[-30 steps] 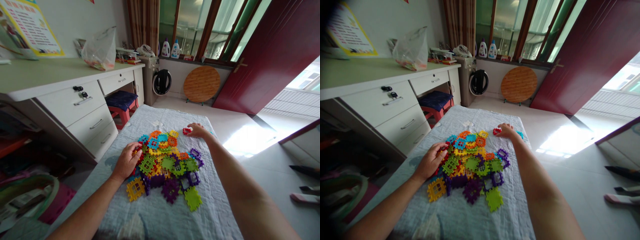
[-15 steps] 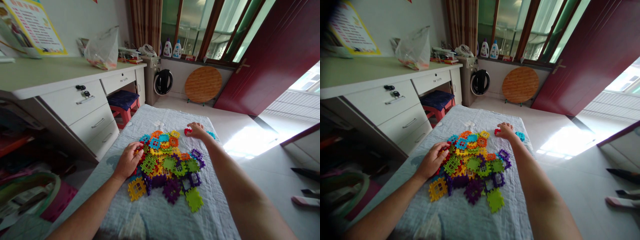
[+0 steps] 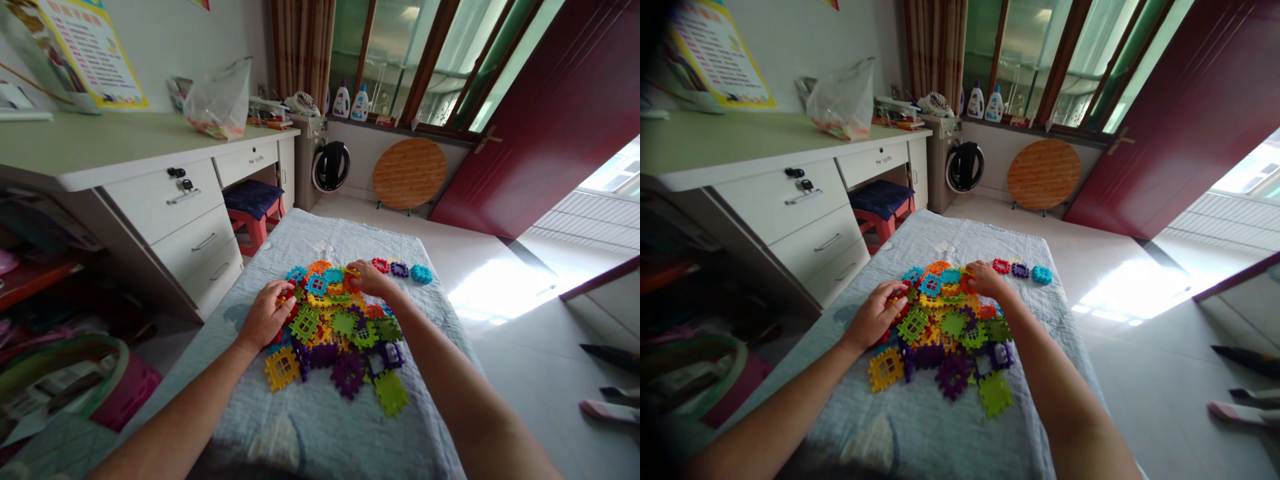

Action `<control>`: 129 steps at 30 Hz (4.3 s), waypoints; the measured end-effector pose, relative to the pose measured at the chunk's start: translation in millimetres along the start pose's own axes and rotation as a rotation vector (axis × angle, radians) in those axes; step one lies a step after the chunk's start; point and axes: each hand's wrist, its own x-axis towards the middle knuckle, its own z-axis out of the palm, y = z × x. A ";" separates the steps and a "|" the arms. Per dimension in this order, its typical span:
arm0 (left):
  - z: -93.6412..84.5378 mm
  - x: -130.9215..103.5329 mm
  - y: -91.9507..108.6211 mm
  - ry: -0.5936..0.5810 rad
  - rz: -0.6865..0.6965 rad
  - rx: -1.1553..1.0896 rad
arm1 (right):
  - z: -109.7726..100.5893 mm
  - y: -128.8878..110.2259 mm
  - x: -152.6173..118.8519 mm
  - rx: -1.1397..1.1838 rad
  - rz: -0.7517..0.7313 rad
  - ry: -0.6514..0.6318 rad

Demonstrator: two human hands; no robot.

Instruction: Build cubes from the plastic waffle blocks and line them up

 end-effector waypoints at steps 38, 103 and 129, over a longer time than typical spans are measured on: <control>-3.9 -3.1 6.3 0.040 0.004 -0.083 | -7.8 -45.8 -78.5 0.065 0.051 0.280; -4.9 -3.8 10.3 0.025 0.008 -0.064 | -22.2 -53.0 -81.7 0.105 -0.043 0.049; -4.5 -3.6 8.9 0.012 0.005 -0.049 | -10.9 -55.3 -78.7 0.013 0.104 0.081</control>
